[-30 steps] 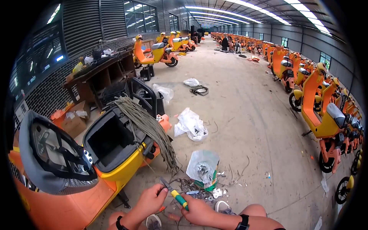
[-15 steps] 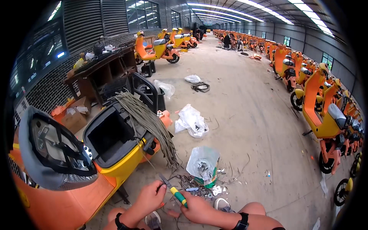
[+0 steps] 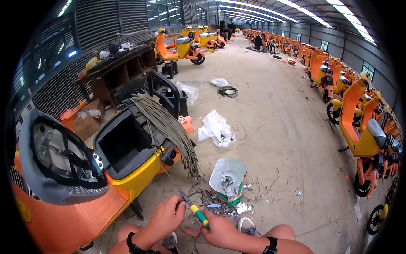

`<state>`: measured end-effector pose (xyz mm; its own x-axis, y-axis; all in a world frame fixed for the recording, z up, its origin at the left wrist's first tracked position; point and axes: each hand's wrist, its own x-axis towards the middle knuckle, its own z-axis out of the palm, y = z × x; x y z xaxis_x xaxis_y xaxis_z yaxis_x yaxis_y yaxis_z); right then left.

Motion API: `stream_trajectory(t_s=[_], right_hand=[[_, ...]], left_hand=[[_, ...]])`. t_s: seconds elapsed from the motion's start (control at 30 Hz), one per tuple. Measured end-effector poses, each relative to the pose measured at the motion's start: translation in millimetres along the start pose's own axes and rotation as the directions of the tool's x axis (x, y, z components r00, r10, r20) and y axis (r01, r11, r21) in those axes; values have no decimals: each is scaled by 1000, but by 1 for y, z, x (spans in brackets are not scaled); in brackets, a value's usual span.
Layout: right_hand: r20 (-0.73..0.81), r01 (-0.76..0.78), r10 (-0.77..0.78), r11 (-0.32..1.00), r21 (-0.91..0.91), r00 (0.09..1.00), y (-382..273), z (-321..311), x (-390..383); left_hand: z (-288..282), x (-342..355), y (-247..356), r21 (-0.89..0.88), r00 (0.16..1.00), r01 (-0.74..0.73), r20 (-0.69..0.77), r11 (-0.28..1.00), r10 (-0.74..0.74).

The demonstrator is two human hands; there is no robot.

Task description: The person trims and strips electrical wires using pliers while sitting in a workshop surrounded by scooters.

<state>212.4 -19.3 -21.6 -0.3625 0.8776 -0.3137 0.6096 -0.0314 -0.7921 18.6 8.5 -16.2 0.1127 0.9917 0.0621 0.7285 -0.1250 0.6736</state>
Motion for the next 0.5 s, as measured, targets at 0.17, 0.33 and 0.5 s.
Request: stream_trajectory(t_s=[0.17,0.33,0.5], right_hand=[[-14,30,-31,998,-59,999,7,2,1],[-3,-14,14,999,-52,1000,4,-1,-2],[-2,39,-39,999,-16,999,12,4,3]], left_hand=[[-1,2,-6,-125,999,4,36,992,1],[-3,3,-1,-105,999,-41,22,994,43],[-2,2,-5,-83,999,-34,12,996,35]])
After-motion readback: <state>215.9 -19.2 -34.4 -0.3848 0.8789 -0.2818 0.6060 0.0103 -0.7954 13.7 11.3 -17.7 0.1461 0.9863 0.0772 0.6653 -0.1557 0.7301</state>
